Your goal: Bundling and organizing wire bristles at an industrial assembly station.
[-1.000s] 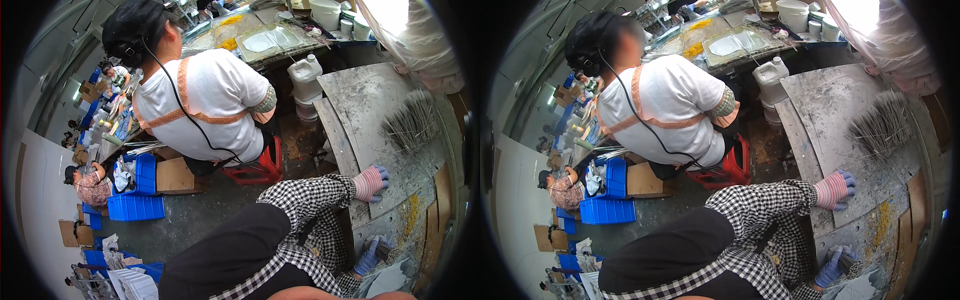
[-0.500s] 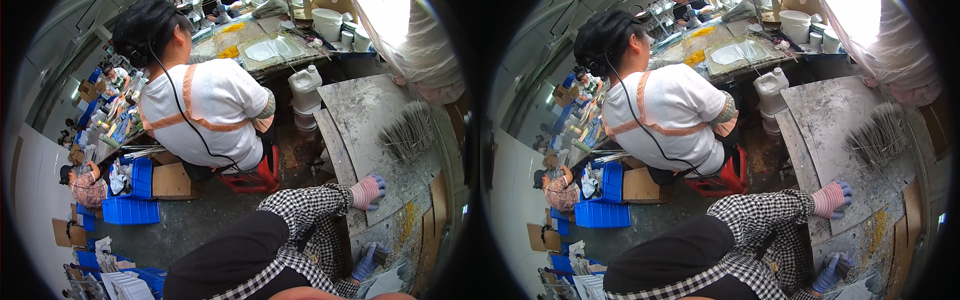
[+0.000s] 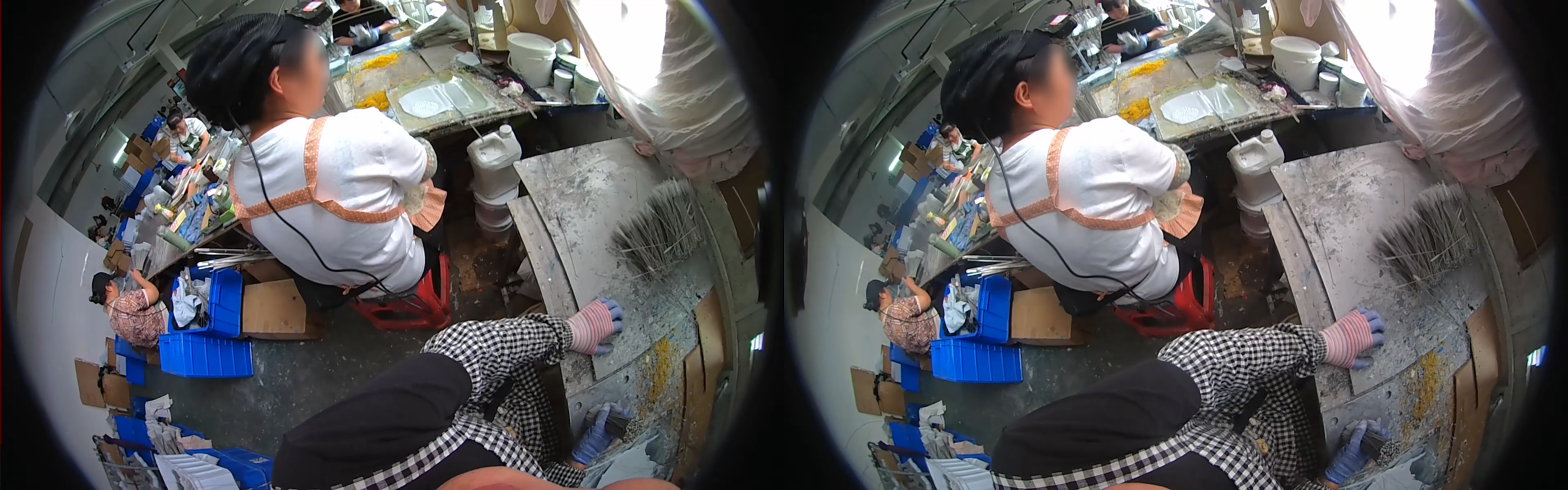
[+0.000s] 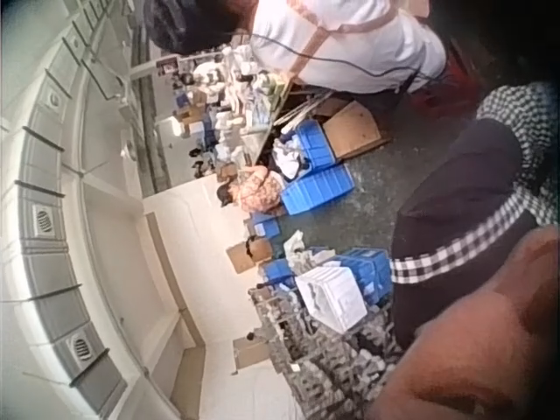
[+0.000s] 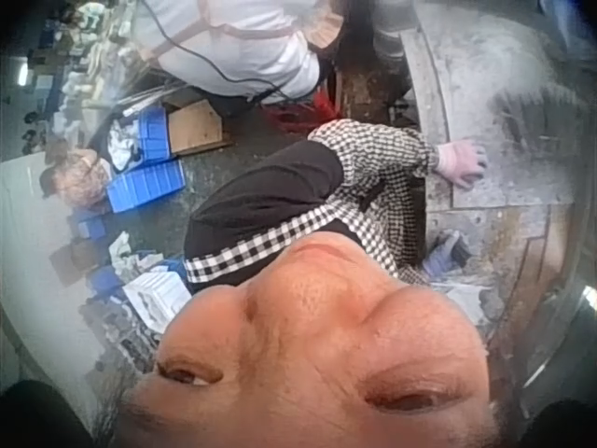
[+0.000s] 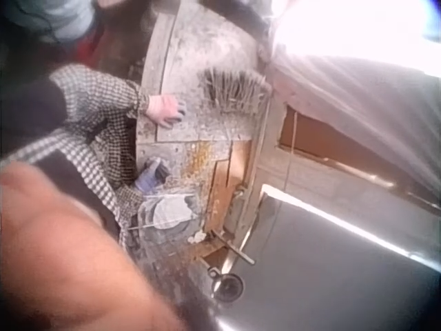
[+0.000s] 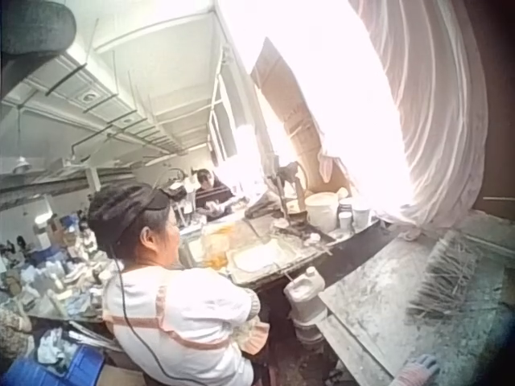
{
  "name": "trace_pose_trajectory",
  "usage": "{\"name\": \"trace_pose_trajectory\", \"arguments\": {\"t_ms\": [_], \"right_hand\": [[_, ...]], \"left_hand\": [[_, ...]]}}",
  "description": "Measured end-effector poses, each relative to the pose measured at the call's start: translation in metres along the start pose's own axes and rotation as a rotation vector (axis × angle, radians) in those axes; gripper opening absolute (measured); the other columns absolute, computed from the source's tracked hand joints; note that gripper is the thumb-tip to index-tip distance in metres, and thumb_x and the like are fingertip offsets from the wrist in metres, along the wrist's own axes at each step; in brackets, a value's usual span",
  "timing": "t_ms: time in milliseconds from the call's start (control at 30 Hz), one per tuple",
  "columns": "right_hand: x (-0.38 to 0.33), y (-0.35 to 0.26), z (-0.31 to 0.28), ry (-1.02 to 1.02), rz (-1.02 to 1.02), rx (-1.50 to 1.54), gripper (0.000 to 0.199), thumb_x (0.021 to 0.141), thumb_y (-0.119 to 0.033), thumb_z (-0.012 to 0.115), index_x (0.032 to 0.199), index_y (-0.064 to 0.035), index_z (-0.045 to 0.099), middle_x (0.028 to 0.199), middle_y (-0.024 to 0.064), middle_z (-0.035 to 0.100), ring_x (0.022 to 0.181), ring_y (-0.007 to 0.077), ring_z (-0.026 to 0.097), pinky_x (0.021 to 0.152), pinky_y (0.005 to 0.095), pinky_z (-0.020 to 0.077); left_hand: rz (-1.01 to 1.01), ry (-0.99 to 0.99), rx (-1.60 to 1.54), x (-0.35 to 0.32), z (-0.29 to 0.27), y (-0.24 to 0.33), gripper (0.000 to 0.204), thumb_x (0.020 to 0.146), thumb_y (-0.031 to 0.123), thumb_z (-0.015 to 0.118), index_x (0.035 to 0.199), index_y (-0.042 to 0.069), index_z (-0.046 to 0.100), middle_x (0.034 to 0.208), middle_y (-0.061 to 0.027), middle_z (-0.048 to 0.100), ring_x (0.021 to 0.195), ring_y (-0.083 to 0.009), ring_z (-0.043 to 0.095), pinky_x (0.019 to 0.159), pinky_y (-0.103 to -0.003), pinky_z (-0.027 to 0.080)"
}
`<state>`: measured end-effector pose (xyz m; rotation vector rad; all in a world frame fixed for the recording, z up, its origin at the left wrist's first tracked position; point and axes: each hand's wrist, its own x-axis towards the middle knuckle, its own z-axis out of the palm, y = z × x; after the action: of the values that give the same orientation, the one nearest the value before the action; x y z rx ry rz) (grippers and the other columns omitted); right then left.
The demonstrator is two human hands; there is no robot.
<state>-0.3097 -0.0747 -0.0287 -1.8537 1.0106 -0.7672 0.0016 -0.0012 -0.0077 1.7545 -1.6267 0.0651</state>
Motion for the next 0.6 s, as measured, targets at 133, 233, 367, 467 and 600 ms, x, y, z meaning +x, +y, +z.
{"name": "trace_pose_trajectory", "arguments": {"t_ms": [133,233,367,467,600], "right_hand": [[0.004,0.008,0.002,-0.048,0.142,0.331,0.032,0.1,-0.009,0.069,0.128,-0.0017,0.054,0.118,0.0057,0.062,0.104,0.0148,0.059,0.093,0.0289,0.0506],[0.004,0.005,0.005,0.001,0.034,0.197,0.031,0.1,-0.008,0.069,0.127,-0.0016,0.055,0.116,0.0053,0.062,0.101,0.0142,0.058,0.089,0.0281,0.0511],[-0.001,-0.006,0.006,0.016,0.055,0.146,0.028,0.1,-0.008,0.068,0.125,-0.0025,0.056,0.113,0.0044,0.062,0.098,0.0131,0.058,0.086,0.0275,0.0514],[-0.003,-0.012,0.004,0.028,0.124,0.156,0.029,0.101,-0.015,0.068,0.124,-0.003,0.055,0.118,0.0048,0.061,0.11,0.0161,0.057,0.101,0.0331,0.0453],[0.001,-0.009,-0.001,-0.089,0.132,0.077,0.032,0.101,-0.017,0.069,0.125,-0.0027,0.053,0.12,0.0055,0.061,0.115,0.0177,0.056,0.108,0.0354,0.0423]], "left_hand": [[0.015,0.014,-0.011,0.0,-0.003,0.001,0.056,0.072,0.042,0.078,0.113,0.008,0.061,0.122,-0.0135,0.055,0.118,-0.034,0.051,0.101,-0.049,0.042],[0.021,0.01,-0.012,0.0,-0.002,-0.001,0.056,0.073,0.041,0.077,0.115,0.008,0.06,0.122,-0.0144,0.056,0.117,-0.0349,0.052,0.101,-0.049,0.042],[0.026,0.023,-0.017,0.001,0.0,-0.002,0.057,0.073,0.041,0.077,0.116,0.008,0.059,0.122,-0.0152,0.056,0.117,-0.0359,0.053,0.101,-0.05,0.042],[0.028,0.022,-0.013,0.001,0.0,-0.002,0.056,0.074,0.041,0.077,0.116,0.007,0.059,0.122,-0.0153,0.056,0.117,-0.0359,0.053,0.101,-0.05,0.042],[0.004,-0.023,-0.008,0.001,-0.001,-0.002,0.055,0.075,0.041,0.076,0.115,0.007,0.06,0.122,-0.0152,0.056,0.117,-0.0355,0.053,0.1,-0.05,0.042]]}}
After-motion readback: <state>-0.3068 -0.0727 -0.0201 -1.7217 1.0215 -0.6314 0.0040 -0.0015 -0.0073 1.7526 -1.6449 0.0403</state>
